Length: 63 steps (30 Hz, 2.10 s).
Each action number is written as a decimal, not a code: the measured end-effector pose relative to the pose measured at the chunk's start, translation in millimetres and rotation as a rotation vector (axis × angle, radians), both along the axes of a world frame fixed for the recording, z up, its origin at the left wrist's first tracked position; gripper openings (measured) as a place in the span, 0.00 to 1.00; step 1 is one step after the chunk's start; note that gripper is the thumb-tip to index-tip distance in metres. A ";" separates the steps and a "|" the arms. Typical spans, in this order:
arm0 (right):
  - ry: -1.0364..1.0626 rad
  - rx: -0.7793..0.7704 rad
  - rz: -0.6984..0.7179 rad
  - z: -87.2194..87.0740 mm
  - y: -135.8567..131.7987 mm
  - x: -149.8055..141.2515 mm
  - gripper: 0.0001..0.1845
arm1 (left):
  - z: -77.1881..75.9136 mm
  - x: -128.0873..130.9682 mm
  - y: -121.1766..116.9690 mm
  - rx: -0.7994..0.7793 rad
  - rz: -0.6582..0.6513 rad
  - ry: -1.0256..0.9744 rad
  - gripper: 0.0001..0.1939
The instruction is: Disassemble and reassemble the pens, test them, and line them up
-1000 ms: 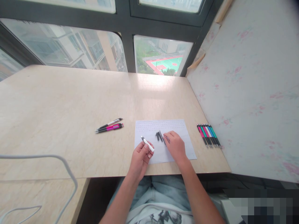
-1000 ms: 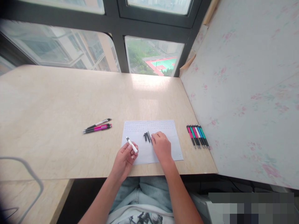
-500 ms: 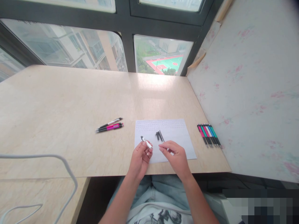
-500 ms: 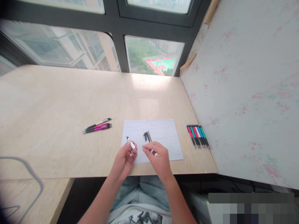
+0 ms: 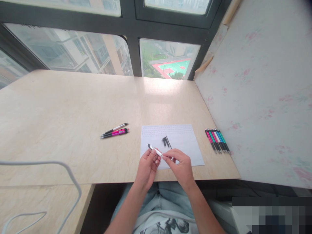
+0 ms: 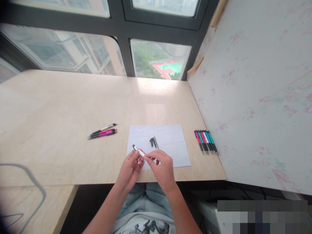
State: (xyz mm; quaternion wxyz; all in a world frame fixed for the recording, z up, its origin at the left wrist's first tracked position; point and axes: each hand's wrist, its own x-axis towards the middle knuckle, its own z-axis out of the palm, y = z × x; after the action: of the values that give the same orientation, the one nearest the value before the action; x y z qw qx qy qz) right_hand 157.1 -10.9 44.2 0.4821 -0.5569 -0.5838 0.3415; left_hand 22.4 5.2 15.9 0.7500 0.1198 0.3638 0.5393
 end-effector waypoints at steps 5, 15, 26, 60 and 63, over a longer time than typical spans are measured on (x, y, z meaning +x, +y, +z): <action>-0.041 0.000 -0.020 3.2 0.3 -1.7 0.06 | -0.4 2.8 -2.9 -0.009 -0.007 0.008 0.12; -0.295 0.000 -0.117 -18.3 4.5 17.4 0.06 | 11.5 -9.3 4.8 -0.193 0.084 -0.408 0.06; -0.836 -0.171 -0.213 -42.0 12.1 20.7 0.03 | 1.2 -9.1 7.7 -0.142 0.093 -0.274 0.02; 0.019 -0.137 -0.035 -9.8 -12.5 26.4 0.06 | 1.6 -19.9 12.4 0.005 0.237 0.056 0.12; -0.035 -0.098 -0.029 -8.6 -12.9 26.0 0.06 | 1.1 -19.9 12.1 0.003 0.245 0.075 0.11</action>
State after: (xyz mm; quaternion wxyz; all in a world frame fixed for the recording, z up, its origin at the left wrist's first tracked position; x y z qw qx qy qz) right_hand 183.1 -23.8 35.6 0.4488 -0.5942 -0.5666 0.3529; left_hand 2.5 17.3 17.0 0.6642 0.0957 0.4025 0.6226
